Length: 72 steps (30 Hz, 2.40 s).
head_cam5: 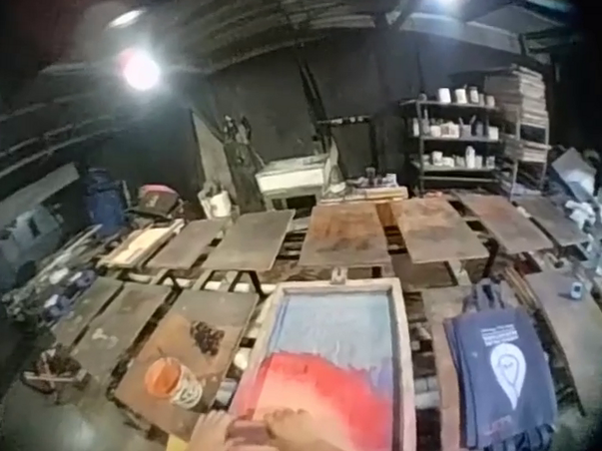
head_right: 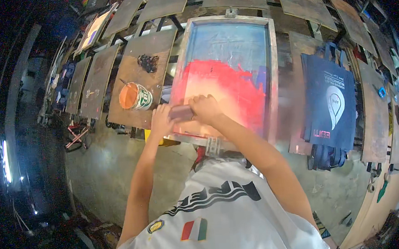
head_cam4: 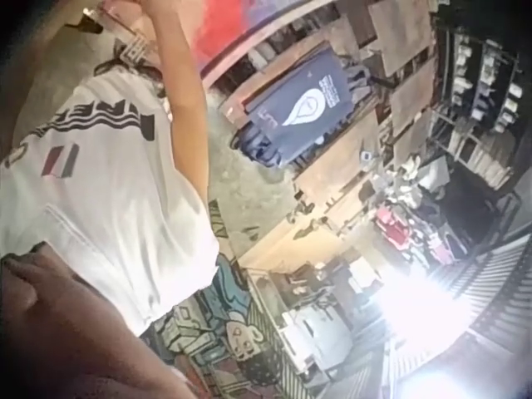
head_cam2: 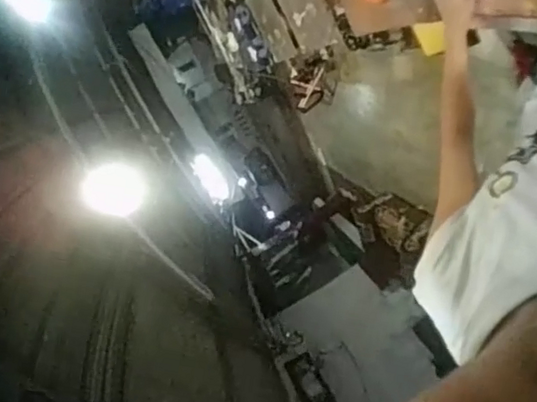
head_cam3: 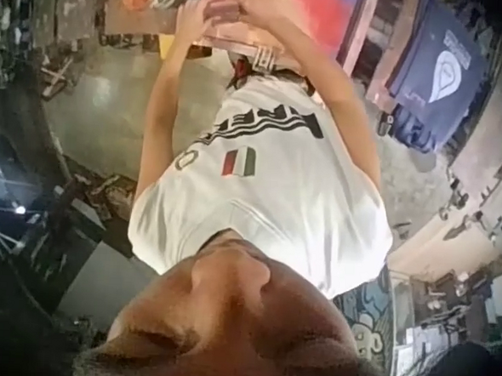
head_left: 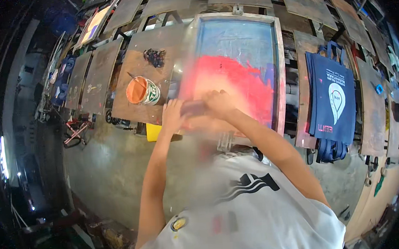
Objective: Screen printing logos onto blue tote bags using a manual press and a squeegee.
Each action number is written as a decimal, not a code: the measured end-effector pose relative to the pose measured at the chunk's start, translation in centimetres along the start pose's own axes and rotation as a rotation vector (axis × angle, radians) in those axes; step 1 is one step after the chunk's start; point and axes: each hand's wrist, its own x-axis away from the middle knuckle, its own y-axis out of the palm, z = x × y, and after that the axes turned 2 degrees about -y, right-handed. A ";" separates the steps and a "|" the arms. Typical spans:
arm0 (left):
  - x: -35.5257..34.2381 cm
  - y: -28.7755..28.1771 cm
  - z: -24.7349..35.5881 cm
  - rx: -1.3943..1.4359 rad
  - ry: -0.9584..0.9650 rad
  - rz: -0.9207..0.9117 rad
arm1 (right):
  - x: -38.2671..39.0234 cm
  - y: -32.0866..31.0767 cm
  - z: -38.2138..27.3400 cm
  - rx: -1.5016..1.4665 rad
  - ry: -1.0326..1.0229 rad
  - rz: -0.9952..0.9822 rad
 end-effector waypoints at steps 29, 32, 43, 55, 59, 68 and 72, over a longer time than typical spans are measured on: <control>2.2 2.4 3.0 0.028 0.155 0.059 | 3.9 2.4 -3.1 -0.010 0.063 0.189; 1.0 2.6 2.0 0.040 0.249 0.133 | 3.2 0.6 -3.2 -0.029 0.081 0.151; 1.5 4.4 0.6 0.116 0.149 0.122 | -0.5 -3.0 -2.9 -0.051 0.112 -0.321; -0.8 3.4 0.1 0.181 0.108 0.095 | -3.1 -3.6 -2.4 0.011 0.111 -0.418; -6.1 2.6 -2.1 0.038 0.198 -0.057 | -4.8 -3.4 2.0 -0.032 0.108 -0.306; -9.3 -3.7 1.9 0.066 0.141 -0.233 | -4.1 -6.1 3.8 -0.079 0.029 -0.163; -8.2 -2.9 2.8 0.137 0.185 -0.357 | -1.7 -4.5 3.1 -0.090 0.083 -0.233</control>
